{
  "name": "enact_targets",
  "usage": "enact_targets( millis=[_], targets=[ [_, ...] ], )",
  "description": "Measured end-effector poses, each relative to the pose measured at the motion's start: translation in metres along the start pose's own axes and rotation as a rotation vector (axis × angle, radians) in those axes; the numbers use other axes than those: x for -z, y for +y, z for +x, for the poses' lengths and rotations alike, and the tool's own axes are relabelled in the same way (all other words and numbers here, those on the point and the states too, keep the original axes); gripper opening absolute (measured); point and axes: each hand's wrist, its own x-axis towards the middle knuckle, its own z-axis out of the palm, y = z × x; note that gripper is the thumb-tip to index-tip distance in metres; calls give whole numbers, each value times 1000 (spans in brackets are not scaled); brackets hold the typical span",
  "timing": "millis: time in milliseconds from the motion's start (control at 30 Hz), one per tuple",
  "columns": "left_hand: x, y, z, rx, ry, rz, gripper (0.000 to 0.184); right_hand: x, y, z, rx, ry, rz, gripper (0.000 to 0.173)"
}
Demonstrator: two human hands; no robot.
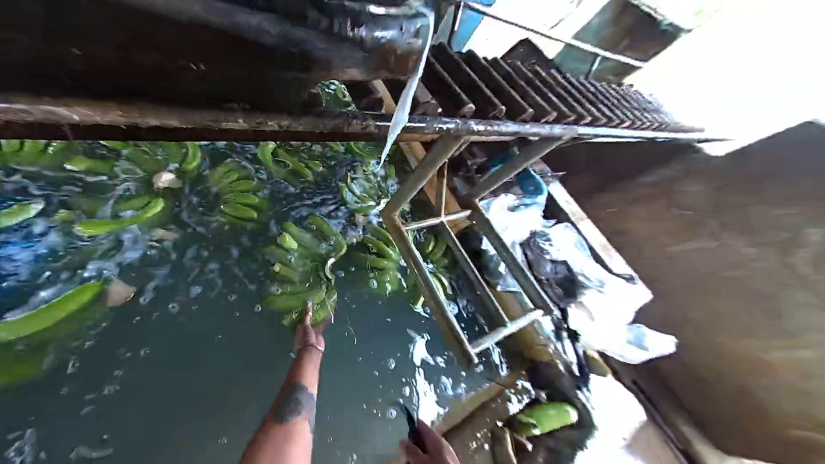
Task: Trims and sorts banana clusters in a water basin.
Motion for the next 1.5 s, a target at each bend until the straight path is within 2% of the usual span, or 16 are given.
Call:
enact_targets(
  millis=[133,233,300,367,433,500,567,667,767,833,933,1000,1133,1233,1367,1500],
  targets=[
    [57,34,-6,-98,-31,206,50,-16,-84,54,298,58,-518,41],
    [115,89,-33,-107,-92,398,65,-33,-130,89,742,136,-730,29],
    [152,129,-54,-57,-124,569,63,-51,-149,107,894,48,-816,48],
    [191,154,-75,-67,-112,611,57,-80,-162,115,819,-163,-954,63],
    [228,164,-95,-123,5,493,51,-119,-161,112,670,-385,-1059,51],
    [259,163,-116,-162,179,335,61,-153,-151,103,584,-550,-1074,40],
    [277,155,-131,-140,301,280,61,-168,-151,106,551,-635,-923,40],
    [303,135,-145,-37,368,297,56,-154,-159,133,479,-849,-480,38],
    [310,122,-144,54,331,333,52,-122,-147,165,222,-1006,-138,27],
    [302,116,-140,86,346,356,47,-103,-132,165,41,-929,91,23],
    [283,112,-139,115,289,450,53,-90,-102,159,-81,-721,330,31],
    [270,110,-136,108,220,538,52,-89,-85,163,-122,-672,371,33],
    [251,99,-121,99,184,629,48,-102,-53,185,-161,-785,404,39],
    [244,85,-114,147,275,664,45,-123,-71,161,-223,-629,350,37],
    [246,60,-119,185,312,948,45,-133,-105,118,61,-365,139,34],
    [248,59,-146,49,35,1048,42,-64,-107,31,353,-360,87,35]
  ],
)
